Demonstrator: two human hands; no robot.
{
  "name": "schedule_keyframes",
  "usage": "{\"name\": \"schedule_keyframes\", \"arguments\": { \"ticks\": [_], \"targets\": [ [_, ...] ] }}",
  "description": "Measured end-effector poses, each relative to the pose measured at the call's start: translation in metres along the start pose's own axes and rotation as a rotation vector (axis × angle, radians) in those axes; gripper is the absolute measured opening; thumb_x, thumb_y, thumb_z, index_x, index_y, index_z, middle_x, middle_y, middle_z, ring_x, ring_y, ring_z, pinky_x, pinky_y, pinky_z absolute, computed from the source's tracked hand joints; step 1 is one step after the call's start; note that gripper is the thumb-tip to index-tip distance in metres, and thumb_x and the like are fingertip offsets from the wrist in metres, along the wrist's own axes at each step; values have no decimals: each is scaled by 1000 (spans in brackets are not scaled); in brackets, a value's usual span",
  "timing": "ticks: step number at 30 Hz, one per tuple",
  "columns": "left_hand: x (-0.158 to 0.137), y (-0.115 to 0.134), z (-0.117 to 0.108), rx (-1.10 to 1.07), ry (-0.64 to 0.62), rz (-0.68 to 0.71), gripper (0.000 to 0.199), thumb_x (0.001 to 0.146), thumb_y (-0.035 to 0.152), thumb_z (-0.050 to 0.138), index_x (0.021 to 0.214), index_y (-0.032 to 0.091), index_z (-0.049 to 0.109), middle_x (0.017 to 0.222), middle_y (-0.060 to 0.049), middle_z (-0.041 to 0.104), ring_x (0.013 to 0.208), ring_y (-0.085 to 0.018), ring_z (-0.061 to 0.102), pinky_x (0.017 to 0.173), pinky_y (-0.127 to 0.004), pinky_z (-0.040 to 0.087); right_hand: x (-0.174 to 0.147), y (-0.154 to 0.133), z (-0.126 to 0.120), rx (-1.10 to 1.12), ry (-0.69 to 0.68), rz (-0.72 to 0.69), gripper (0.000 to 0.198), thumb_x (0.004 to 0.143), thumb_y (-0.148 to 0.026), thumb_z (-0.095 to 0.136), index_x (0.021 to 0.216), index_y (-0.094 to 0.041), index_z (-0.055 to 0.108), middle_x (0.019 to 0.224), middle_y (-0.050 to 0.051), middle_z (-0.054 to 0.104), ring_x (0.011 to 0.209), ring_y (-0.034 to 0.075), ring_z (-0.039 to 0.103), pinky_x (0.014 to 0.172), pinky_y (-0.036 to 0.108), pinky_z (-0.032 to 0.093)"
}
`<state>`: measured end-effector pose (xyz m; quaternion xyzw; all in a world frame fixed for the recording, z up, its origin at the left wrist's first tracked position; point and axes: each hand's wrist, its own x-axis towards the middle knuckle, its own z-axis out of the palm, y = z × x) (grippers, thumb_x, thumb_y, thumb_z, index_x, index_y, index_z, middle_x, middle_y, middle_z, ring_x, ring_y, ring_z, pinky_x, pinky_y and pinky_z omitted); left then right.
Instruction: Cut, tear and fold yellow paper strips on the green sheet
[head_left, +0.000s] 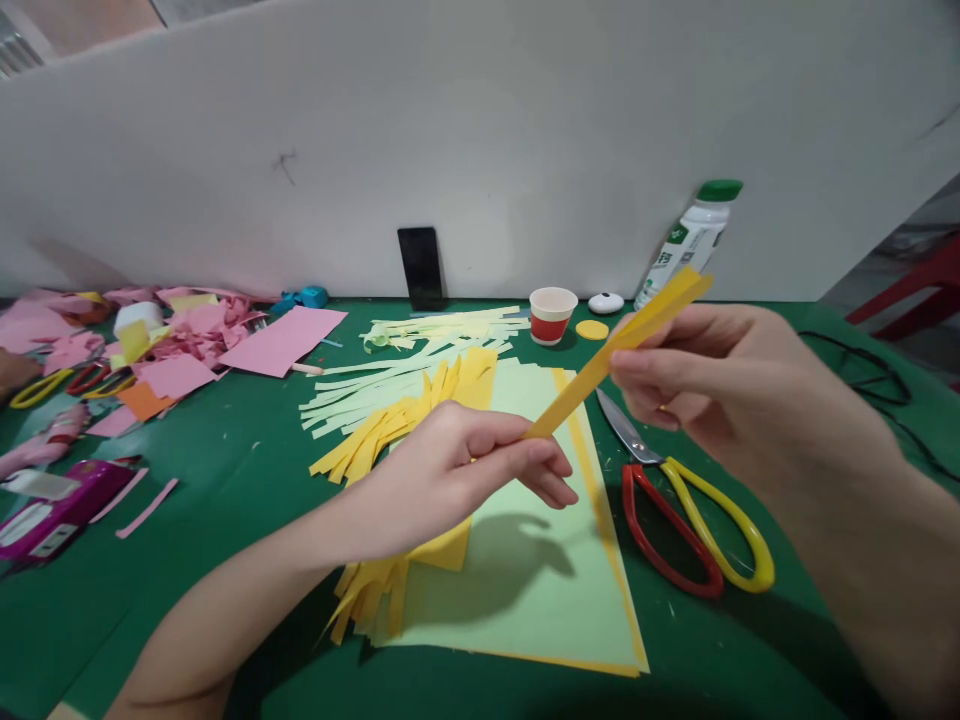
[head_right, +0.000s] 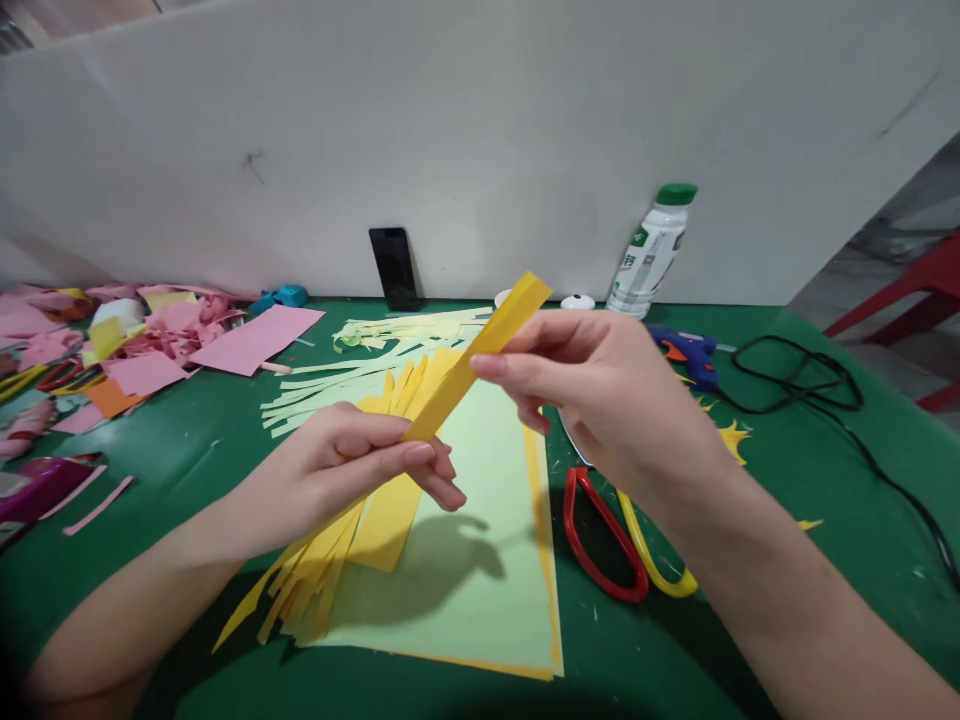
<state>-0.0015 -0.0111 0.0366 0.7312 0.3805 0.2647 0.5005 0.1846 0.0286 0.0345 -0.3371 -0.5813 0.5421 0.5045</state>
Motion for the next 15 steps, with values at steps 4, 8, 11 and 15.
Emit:
{"name": "schedule_keyframes", "arguments": {
  "ticks": [4, 8, 11, 15],
  "targets": [
    [0, -1, -3, -74, -13, -17, 25, 88, 29, 44, 80, 13, 62, 80, -2, 71, 78, -10, 65, 81, -20, 46, 0, -8, -1, 33, 68, -13, 7, 56, -16, 72, 52, -17, 67, 41, -6, 43, 35, -1, 37, 32, 12, 33],
    [0, 1, -5, -99, -30, -28, 25, 87, 29, 45, 79, 14, 63, 79, -2, 71, 78, -10, 64, 79, -19, 46, -1, -8, 5, 13, 113, -16, 7, 55, -15, 72, 51, -16, 66, 45, -4, 48, 37, 1, 41, 32, 15, 32],
    [1, 2, -8, -115, -24, -18, 25, 87, 30, 46, 77, 15, 63, 78, -2, 71, 78, -10, 64, 79, -20, 46, 3, -8, 0, 7, 162, -39, 9, 55, -15, 71, 50, -16, 64, 42, -4, 46, 37, 2, 39, 33, 16, 30],
    [-1, 1, -12, -125, -43, -28, 24, 86, 28, 47, 76, 15, 65, 76, -2, 71, 76, -11, 64, 79, -20, 46, 14, -13, -27, 30, 443, -115, 14, 64, -13, 65, 52, -17, 62, 46, -2, 47, 41, 4, 43, 38, 20, 30]
  ]
}}
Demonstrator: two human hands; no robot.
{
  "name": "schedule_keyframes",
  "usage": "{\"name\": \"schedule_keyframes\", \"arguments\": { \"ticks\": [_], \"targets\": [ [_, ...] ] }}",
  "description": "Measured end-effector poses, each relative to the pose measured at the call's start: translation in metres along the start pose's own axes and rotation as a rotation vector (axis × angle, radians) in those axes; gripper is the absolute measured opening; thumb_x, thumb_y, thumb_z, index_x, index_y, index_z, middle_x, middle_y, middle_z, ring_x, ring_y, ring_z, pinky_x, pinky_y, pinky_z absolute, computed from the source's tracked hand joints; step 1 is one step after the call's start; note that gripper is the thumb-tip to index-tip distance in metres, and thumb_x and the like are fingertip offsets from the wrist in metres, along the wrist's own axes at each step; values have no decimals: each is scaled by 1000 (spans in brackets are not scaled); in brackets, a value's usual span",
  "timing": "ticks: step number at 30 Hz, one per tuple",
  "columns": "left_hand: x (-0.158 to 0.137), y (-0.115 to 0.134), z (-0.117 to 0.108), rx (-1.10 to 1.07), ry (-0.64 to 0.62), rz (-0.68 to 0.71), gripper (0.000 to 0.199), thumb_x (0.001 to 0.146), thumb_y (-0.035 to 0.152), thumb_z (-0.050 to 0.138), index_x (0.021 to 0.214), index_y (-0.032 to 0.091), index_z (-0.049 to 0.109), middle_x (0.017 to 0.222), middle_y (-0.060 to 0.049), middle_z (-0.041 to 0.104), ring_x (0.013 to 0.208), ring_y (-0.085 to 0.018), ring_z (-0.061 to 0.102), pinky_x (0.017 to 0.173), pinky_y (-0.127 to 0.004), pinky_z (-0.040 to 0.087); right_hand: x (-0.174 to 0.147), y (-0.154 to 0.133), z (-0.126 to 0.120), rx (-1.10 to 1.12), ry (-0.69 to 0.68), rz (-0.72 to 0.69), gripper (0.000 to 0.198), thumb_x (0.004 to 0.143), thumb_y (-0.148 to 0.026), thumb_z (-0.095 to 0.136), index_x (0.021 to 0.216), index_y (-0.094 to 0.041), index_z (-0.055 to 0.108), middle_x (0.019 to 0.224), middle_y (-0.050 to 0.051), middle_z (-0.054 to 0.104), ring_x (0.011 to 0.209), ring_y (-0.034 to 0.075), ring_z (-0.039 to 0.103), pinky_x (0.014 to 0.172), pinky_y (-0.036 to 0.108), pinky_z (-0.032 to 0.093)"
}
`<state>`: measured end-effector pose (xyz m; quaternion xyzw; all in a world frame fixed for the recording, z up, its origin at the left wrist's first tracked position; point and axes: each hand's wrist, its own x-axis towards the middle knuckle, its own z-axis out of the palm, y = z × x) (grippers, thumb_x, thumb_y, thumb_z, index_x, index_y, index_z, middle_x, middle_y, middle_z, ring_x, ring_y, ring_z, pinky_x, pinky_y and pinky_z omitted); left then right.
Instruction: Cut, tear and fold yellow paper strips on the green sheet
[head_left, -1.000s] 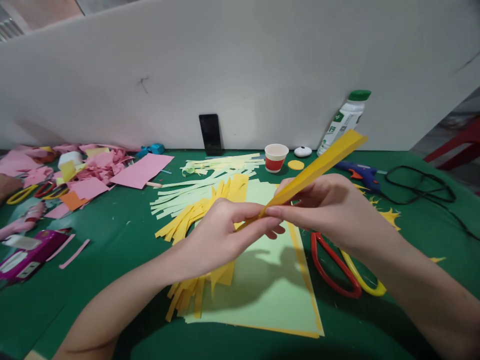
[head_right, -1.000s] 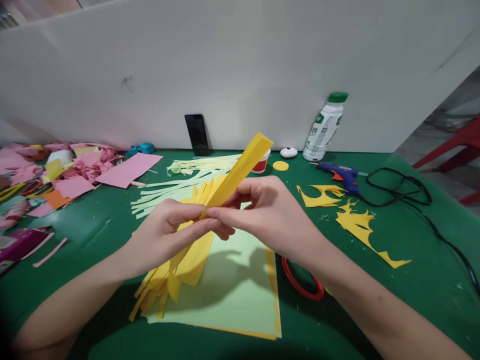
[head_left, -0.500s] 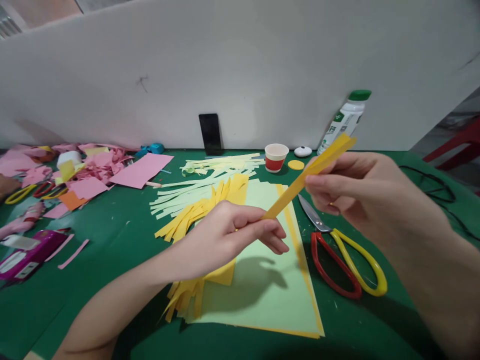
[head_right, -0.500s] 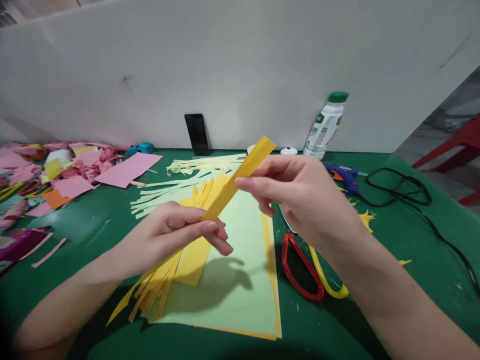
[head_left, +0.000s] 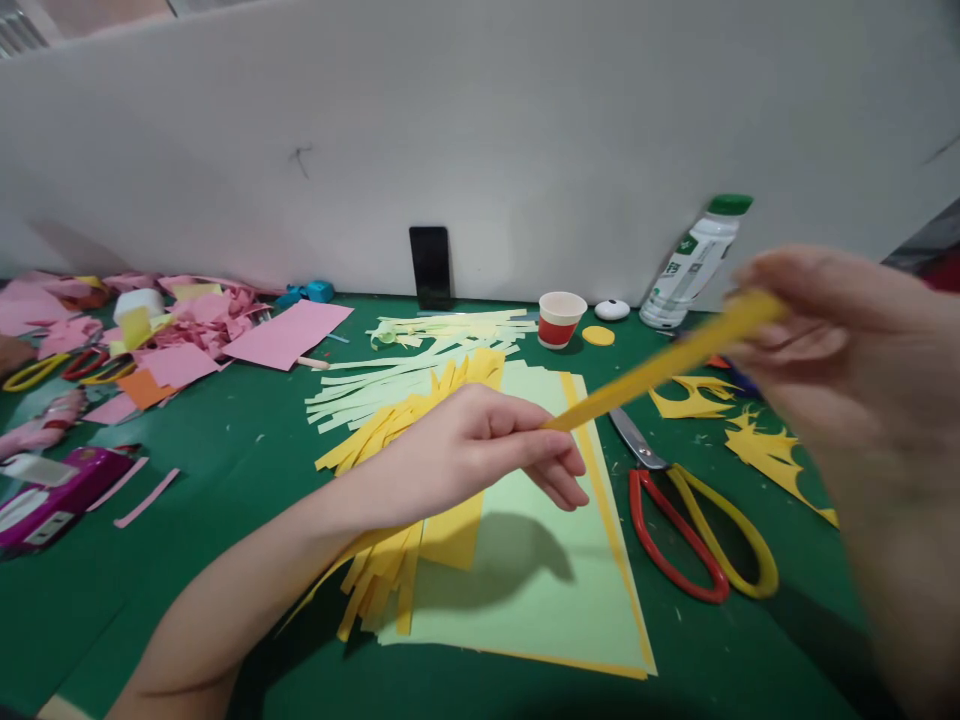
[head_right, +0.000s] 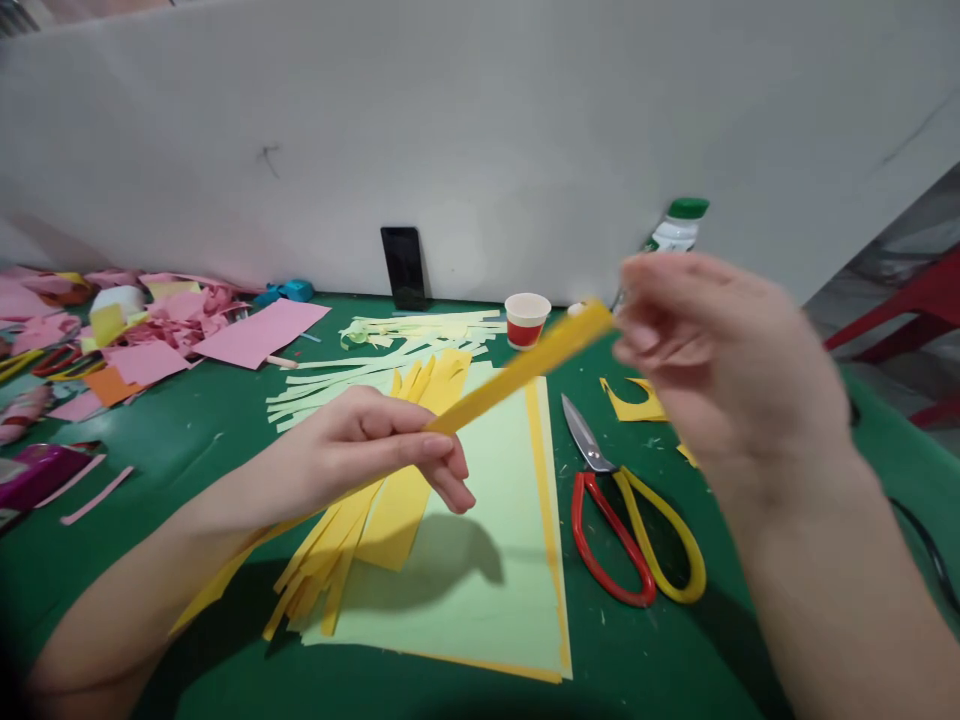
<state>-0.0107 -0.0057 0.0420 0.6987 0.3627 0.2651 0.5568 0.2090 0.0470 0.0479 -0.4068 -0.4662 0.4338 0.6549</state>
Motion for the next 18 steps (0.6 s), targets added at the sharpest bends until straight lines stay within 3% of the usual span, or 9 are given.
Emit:
{"name": "schedule_keyframes", "arguments": {
  "ticks": [2, 4, 6, 9, 12, 18],
  "targets": [
    [-1, -1, -2, -35, -4, 7, 24, 86, 27, 47, 77, 14, 65, 76, -2, 71, 76, -11, 64, 79, -21, 46, 6, -3, -8, -28, 48, -79, 16, 70, -14, 61, 54, -17, 62, 55, -2, 49, 43, 3, 42, 39, 21, 29],
    [-1, -3, -3, -100, -4, 33, 23, 86, 28, 48, 78, 14, 65, 76, -2, 71, 77, -11, 64, 80, -21, 46, 3, -5, -9, -135, -28, -126, 20, 76, -23, 58, 57, -18, 63, 56, 0, 52, 43, 4, 44, 39, 23, 29],
    [-1, -4, -3, -151, -12, 50, 23, 86, 29, 48, 79, 14, 65, 76, -2, 71, 76, -11, 64, 79, -21, 46, -11, -4, -1, -284, -200, -133, 31, 80, -35, 52, 56, -20, 64, 52, 0, 53, 43, 7, 46, 39, 24, 32],
    [1, -6, -1, -173, -32, 53, 22, 86, 28, 49, 79, 13, 64, 75, -3, 71, 76, -11, 64, 80, -22, 46, -38, 0, 16, -499, -458, -275, 9, 73, -23, 62, 64, -23, 65, 60, -3, 55, 52, 7, 50, 42, 20, 36],
    [2, -7, 1, -160, -63, 47, 24, 87, 27, 46, 81, 13, 65, 77, -5, 71, 79, -13, 64, 82, -25, 46, -53, 2, 28, -554, -675, -304, 7, 70, -19, 63, 71, -25, 64, 69, -4, 58, 59, 7, 53, 46, 17, 42],
    [-1, -2, 4, 46, -55, 32, 27, 87, 28, 44, 81, 13, 66, 79, -4, 71, 79, -12, 63, 80, -22, 45, -54, 2, 30, -672, -652, -341, 11, 73, -24, 58, 62, -21, 60, 64, -3, 58, 54, 8, 51, 43, 18, 42]
  ]
}}
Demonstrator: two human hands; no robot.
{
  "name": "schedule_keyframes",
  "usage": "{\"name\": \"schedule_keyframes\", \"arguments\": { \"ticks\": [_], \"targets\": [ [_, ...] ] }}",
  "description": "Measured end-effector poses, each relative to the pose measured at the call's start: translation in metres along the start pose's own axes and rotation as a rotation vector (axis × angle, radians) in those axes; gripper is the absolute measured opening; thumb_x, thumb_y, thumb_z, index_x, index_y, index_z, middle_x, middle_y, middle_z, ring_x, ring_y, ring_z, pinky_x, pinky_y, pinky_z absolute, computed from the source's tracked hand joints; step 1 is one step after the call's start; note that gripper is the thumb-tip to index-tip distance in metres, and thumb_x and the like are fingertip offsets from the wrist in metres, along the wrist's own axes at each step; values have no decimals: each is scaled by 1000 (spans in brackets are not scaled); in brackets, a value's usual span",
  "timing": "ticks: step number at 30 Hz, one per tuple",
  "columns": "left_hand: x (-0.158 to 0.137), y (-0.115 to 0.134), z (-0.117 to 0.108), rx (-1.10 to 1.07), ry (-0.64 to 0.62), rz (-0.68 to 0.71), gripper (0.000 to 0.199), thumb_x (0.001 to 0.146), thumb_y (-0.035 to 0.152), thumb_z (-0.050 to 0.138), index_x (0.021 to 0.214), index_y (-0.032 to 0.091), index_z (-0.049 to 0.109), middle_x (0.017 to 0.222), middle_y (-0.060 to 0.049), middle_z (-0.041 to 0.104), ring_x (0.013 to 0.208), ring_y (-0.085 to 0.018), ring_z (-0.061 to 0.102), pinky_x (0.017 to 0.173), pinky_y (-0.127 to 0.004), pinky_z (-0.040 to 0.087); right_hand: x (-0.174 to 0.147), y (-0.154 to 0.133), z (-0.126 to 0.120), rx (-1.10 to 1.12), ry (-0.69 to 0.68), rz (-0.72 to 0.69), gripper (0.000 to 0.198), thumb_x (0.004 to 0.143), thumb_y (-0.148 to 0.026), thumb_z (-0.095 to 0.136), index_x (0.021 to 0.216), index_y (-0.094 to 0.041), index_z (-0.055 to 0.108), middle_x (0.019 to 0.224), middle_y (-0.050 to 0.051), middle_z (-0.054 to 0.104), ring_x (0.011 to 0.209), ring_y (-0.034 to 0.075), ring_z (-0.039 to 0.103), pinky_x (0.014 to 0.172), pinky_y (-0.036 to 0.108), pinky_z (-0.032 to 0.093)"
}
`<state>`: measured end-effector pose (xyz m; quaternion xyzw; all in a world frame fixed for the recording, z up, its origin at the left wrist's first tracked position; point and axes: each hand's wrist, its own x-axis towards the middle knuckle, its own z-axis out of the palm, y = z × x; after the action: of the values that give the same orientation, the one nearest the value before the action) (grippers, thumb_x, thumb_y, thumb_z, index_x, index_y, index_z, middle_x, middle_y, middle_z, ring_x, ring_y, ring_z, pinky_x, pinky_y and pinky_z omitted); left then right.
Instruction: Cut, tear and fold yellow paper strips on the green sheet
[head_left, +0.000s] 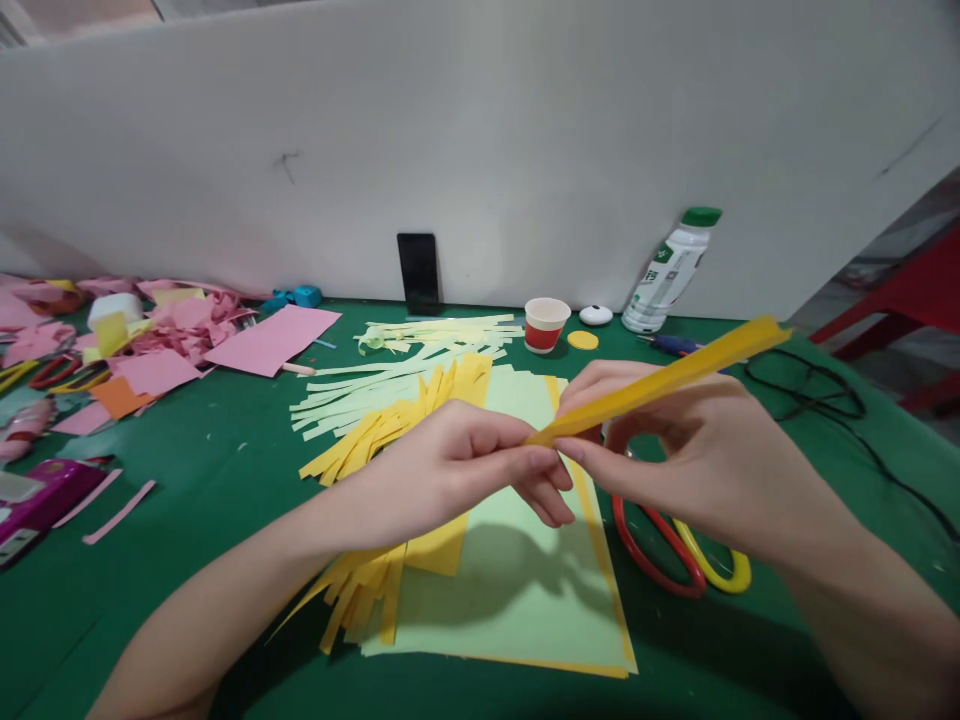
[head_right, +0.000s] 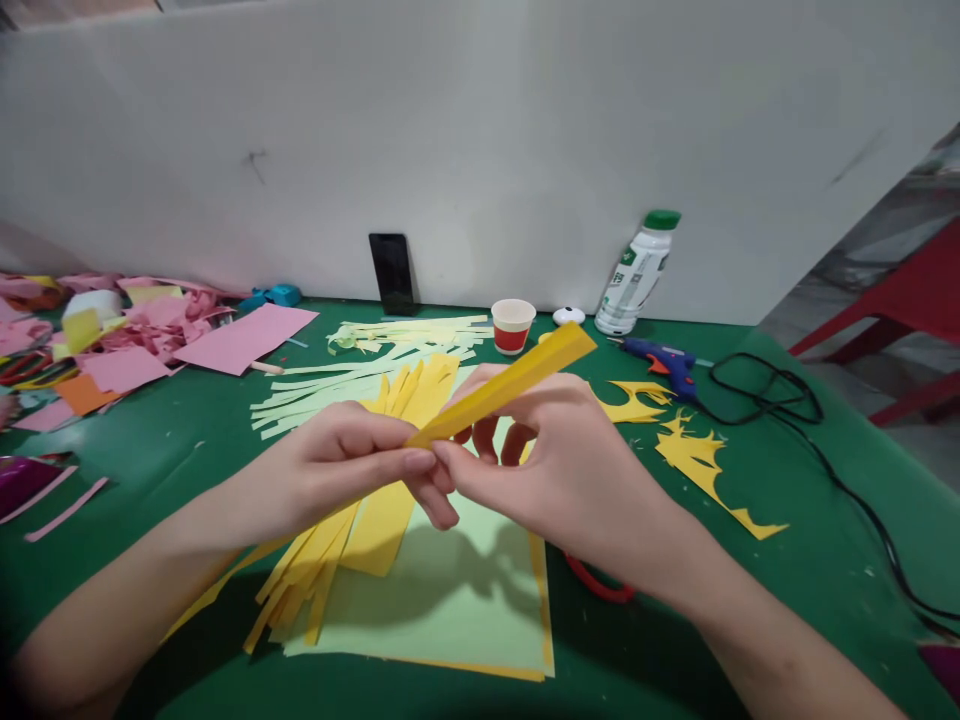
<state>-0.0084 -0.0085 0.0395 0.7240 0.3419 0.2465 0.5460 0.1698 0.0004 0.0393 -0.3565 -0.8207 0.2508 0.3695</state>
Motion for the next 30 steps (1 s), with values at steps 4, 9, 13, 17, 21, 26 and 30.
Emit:
{"name": "schedule_keyframes", "arguments": {
  "ticks": [4, 9, 13, 17, 21, 26, 30],
  "targets": [
    [-2, 5, 3, 144, -5, -12, 30, 88, 27, 42, 80, 13, 67, 78, -2, 70, 72, -9, 62, 67, -17, 45, -2, 1, 0, -79, -50, 56, 13, 69, -25, 57, 57, -20, 58, 60, -3, 56, 48, 8, 49, 40, 20, 39],
    [-5, 7, 6, 273, 12, -38, 33, 89, 27, 39, 79, 14, 67, 72, 1, 69, 49, -5, 49, 44, -16, 36, -2, 2, -5, 7, -56, 81, 8, 65, -17, 58, 61, -23, 58, 61, -4, 57, 51, 9, 49, 39, 18, 40],
    [-6, 8, 6, 249, 4, -65, 32, 89, 28, 39, 79, 15, 66, 77, 1, 70, 56, -7, 54, 48, -17, 38, 0, 4, -11, 38, 8, 86, 10, 63, -14, 58, 59, -23, 59, 57, -3, 55, 47, 9, 47, 35, 18, 38],
    [-6, 9, 6, 209, 3, -68, 31, 89, 27, 40, 77, 14, 66, 78, -1, 71, 62, -9, 58, 56, -19, 40, 0, 7, -17, 49, 109, 126, 3, 61, -18, 60, 62, -22, 60, 56, -3, 55, 44, 8, 47, 34, 17, 40],
    [-6, 9, 5, 201, 2, -87, 32, 89, 29, 40, 77, 15, 65, 78, 0, 71, 65, -10, 59, 63, -21, 42, -2, 7, -26, 78, 165, 121, 3, 61, -18, 62, 60, -21, 60, 57, -3, 56, 46, 6, 47, 35, 14, 39],
    [-6, 9, 5, 169, -9, -106, 30, 89, 30, 41, 78, 15, 65, 78, 1, 71, 69, -10, 60, 71, -21, 44, -2, 8, -38, 112, 184, 109, 5, 62, -17, 63, 61, -22, 64, 54, -3, 52, 40, 5, 44, 31, 14, 36],
    [-6, 8, 5, 160, -7, -111, 31, 89, 31, 40, 79, 15, 65, 78, 1, 71, 69, -11, 61, 71, -22, 44, -1, 8, -41, 155, 236, 121, 5, 61, -16, 64, 61, -21, 64, 46, -5, 48, 36, 4, 43, 30, 15, 36]
  ]
}}
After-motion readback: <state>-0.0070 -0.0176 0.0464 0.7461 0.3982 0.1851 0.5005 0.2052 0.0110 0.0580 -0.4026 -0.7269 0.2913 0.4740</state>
